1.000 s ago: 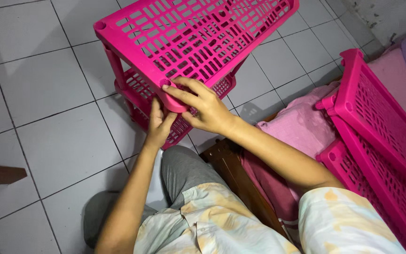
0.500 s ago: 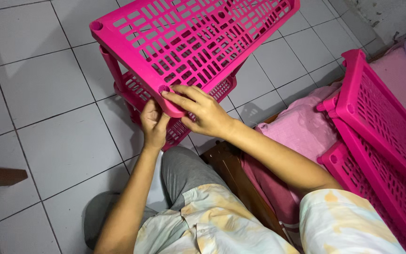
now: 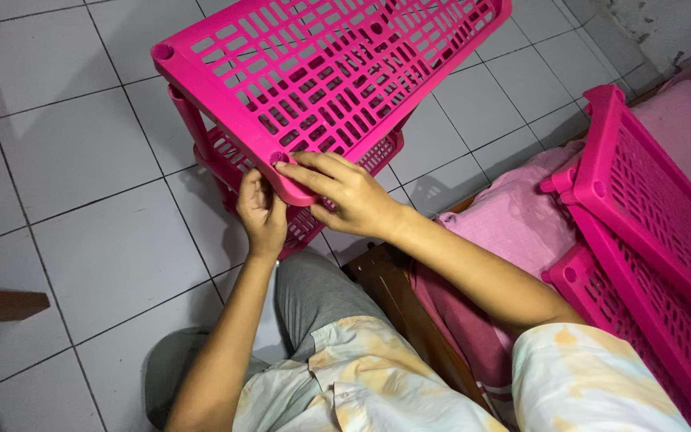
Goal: The person assembles a pink plastic storage rack by inserting cylindrical legs into corner sockets on the base tray, then stacking additional trays and inserting more legs to form a multi-tiered unit. The person handles pink plastic trays and cylindrical legs, inserting them by hand without tools.
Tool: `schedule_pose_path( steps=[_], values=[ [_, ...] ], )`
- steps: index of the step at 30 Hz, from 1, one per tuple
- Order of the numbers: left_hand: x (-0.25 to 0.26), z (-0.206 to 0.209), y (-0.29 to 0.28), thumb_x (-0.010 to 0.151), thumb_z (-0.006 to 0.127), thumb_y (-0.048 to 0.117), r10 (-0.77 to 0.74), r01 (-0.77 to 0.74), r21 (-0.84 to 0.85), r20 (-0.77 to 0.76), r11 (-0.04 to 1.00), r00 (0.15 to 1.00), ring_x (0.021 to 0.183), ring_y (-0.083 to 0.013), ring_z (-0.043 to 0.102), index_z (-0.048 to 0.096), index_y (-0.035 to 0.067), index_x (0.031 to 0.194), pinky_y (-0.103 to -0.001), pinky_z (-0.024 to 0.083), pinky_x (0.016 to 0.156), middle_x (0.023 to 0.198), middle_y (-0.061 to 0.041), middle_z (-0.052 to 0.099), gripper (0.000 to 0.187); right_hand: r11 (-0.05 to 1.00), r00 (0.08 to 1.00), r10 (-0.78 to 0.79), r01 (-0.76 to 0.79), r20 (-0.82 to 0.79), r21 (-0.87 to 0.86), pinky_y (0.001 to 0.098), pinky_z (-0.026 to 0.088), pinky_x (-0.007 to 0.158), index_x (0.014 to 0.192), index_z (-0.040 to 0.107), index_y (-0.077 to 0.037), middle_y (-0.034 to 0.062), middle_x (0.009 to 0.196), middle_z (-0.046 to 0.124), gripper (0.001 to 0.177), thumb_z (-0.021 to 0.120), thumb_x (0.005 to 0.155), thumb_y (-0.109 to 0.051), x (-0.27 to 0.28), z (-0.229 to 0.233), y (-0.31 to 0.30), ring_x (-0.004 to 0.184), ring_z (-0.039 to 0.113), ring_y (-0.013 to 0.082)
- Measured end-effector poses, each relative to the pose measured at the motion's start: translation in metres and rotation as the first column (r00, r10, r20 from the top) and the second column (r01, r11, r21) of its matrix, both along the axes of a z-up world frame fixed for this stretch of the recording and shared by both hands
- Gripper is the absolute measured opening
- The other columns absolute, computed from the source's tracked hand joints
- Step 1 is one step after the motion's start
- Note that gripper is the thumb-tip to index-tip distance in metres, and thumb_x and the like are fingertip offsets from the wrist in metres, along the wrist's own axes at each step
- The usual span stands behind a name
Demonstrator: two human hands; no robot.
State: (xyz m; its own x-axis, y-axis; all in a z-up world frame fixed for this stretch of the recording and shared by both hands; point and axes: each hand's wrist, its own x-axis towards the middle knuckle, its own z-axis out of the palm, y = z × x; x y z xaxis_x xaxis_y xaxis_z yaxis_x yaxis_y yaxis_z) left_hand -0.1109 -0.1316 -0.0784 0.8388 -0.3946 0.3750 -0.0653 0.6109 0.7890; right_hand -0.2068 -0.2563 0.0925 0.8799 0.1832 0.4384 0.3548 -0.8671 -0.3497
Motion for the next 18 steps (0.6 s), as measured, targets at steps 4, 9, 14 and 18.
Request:
schedule_pose_path(
  steps=[4,9,14,18],
  values=[
    [0.003,-0.003,0.004,0.103,0.063,-0.001,0.038,-0.041,0.049,0.065,0.998,0.997,0.118,-0.0172,0.064,0.055,-0.004,0.132,-0.03,0.052,0.106,0.126,-0.012,0.065,0.03,1.0,1.0,0.008,-0.009,-0.03,-0.025,0.0438,0.056,0.099,0.148,0.054,-0.011,0.0183,0.136,0.06,0.075,0.081,0.077,-0.005,0.0,0.004,-0.002,0.117,0.065,0.0359],
    [0.01,-0.008,0.012,0.102,0.066,-0.005,-0.074,0.076,0.018,-0.082,0.997,0.994,0.102,-0.0152,0.068,0.064,-0.007,0.127,-0.027,0.055,0.093,0.116,-0.012,0.071,0.025,1.0,0.999,0.01,-0.009,-0.05,0.005,0.0427,0.056,0.101,0.149,0.054,-0.012,0.0178,0.137,0.06,0.075,0.081,0.08,-0.005,0.0,0.006,-0.002,0.119,0.065,0.0355],
    [0.022,-0.01,0.023,0.101,0.061,0.0,-0.426,0.387,-0.183,-0.3,0.904,0.854,0.119,-0.0177,0.064,0.066,-0.002,0.13,-0.032,0.049,0.108,0.128,-0.011,0.068,0.03,0.999,0.999,0.016,-0.014,-0.045,0.043,0.0417,0.057,0.101,0.149,0.055,-0.014,0.0166,0.138,0.061,0.073,0.081,0.081,-0.004,0.0,0.006,-0.001,0.119,0.066,0.0342],
    [0.031,-0.01,0.027,0.106,0.056,0.006,-0.551,0.489,-0.263,-0.279,0.832,0.787,0.128,-0.0212,0.06,0.066,-0.001,0.13,-0.039,0.043,0.118,0.132,-0.011,0.067,0.026,0.999,0.997,0.014,-0.011,-0.07,0.04,0.0421,0.057,0.101,0.149,0.055,-0.013,0.0169,0.137,0.062,0.076,0.081,0.077,-0.004,-0.003,0.009,0.0,0.119,0.066,0.0352]
  ],
)
